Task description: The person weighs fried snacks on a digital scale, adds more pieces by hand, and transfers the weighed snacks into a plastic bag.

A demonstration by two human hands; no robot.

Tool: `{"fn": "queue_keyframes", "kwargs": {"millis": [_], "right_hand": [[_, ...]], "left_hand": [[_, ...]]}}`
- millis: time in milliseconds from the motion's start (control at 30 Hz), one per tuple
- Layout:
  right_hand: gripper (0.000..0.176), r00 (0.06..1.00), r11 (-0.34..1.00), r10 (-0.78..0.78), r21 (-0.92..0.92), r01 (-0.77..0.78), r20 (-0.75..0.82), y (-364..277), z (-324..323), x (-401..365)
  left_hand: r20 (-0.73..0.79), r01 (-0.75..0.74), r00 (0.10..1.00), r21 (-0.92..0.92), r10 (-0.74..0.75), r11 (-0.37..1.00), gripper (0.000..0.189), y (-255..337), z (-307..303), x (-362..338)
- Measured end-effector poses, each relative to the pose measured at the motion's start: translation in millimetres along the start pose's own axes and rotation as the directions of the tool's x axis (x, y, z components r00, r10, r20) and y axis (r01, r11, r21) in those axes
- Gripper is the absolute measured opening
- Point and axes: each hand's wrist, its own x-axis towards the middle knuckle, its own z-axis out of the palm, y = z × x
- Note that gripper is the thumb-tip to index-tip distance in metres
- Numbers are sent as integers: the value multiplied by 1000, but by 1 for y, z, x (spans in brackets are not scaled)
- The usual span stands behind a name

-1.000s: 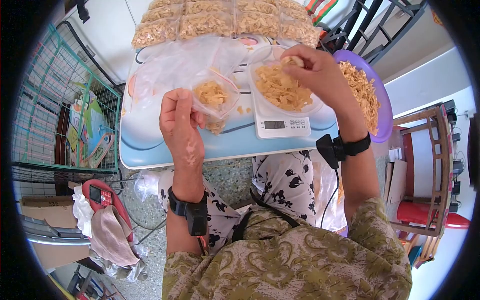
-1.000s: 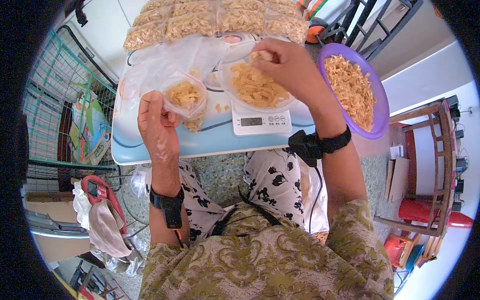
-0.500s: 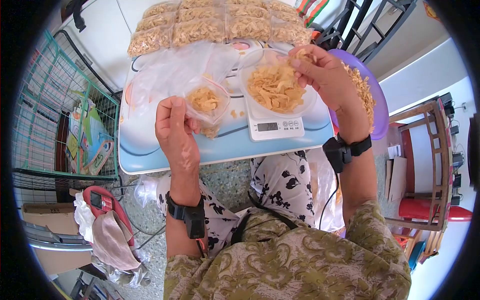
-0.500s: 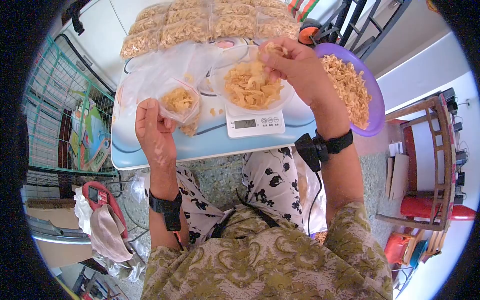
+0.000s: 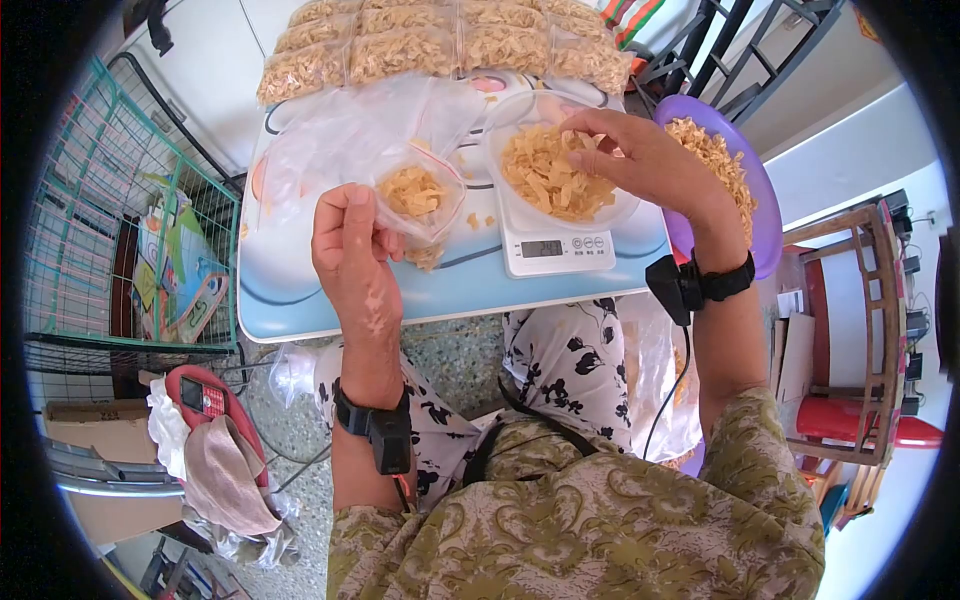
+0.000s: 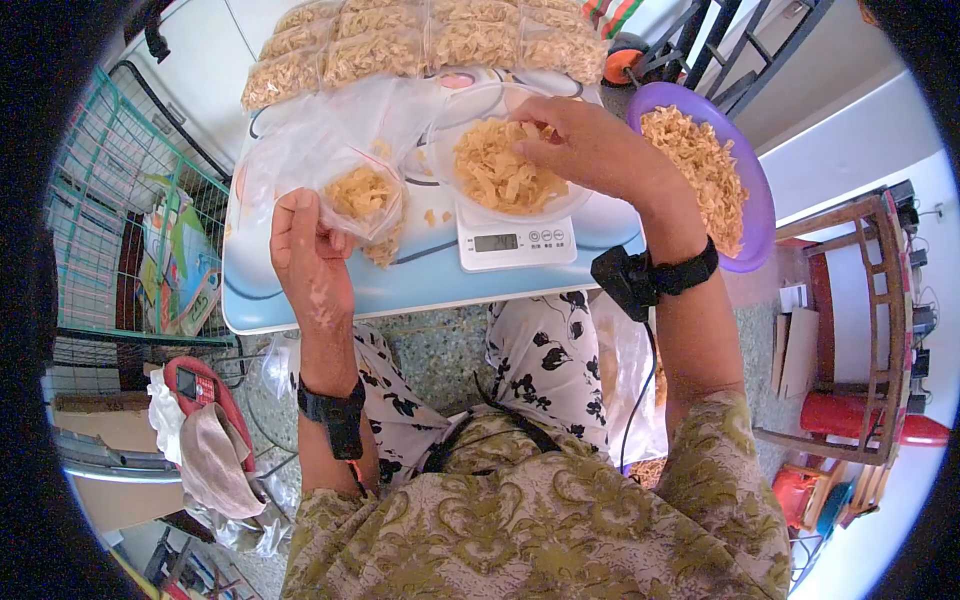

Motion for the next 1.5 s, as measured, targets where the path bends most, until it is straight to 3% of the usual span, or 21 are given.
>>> {"fn": "queue_keyframes", "kwargs": {"millis": [67, 200, 367, 600, 667, 800, 867, 900, 967, 1000, 1067, 1100, 1167, 1200, 1267, 1400, 1467, 1500], "right_hand": [[43, 992, 989, -118, -84, 122, 51, 6, -2, -1], [47, 991, 984, -119, -125, 127, 67, -6, -2, -8], [56, 967, 957, -251, -142, 255, 43, -9, 4, -11], [44, 969, 923, -246, -302, 239, 14, -13, 19, -5], [34, 951, 937, -307, -188, 293, -46, -7, 17, -3], [26, 953, 966, -259, -55, 254, -160, -5, 6, -7], [20, 997, 901, 38, 434, -2, -74, 0, -1, -7], [20, 996, 905, 36, 426, 1, -79, 3, -2, -7], [17, 985, 593, 110, 804, 41, -131, 14, -1, -7], [17, 984, 601, 110, 798, 46, -140, 16, -3, -7], [23, 976, 273, 187, 960, 59, -113, 17, -3, -7], [23, 975, 279, 188, 958, 65, -121, 15, -5, -8], [30, 976, 86, 200, 994, 73, -89, 10, -8, -8], [30, 975, 91, 200, 993, 79, -96, 9, -9, -9], [37, 987, -40, 145, 996, 76, -69, 8, -9, -10], [35, 989, 0, 127, 997, 75, -74, -7, 0, -12], [22, 989, 220, 121, 974, 58, -86, -29, 7, -13], [22, 991, 206, 113, 977, 49, -73, -38, 12, -12]], "left_hand": [[1, 2, 1000, 5, -2, 1000, 15, 0, 1, 0], [-11, 10, 1000, 13, -10, 1000, 16, -1, 2, 0], [-2, 2, 1000, 15, -2, 1000, 15, -3, 1, 1], [-2, 6, 1000, -6, -6, 1000, 14, -2, 2, 1], [-25, 15, 1000, 8, -15, 1000, 15, -2, 1, 1], [13, 2, 1000, -40, -1, 999, 14, -2, -2, 1], [18, -2, 1000, -54, 3, 999, 14, -2, -1, 1], [9, 0, 1000, -42, 1, 999, 13, -2, -1, 1], [8, -1, 1000, -42, 2, 999, 13, -3, -2, 1], [4, 1, 1000, -38, -1, 999, 13, -3, -2, 1], [8, 5, 1000, -41, -4, 999, 13, -3, -2, 1], [-3, 11, 1000, -34, -11, 999, 13, -3, -1, 0], [-8, 14, 1000, -33, -14, 999, 13, -3, -2, 1], [3, 14, 1000, -39, -13, 999, 13, -4, -3, 2], [16, 10, 1000, -50, -9, 999, 13, -5, -3, 2], [-5, 26, 1000, -52, -26, 998, 12, -6, -3, 2], [-15, 23, 1000, -38, -24, 999, 12, -7, -4, 1], [-15, 25, 1000, -45, -26, 999, 11, -9, -4, 1]]}}
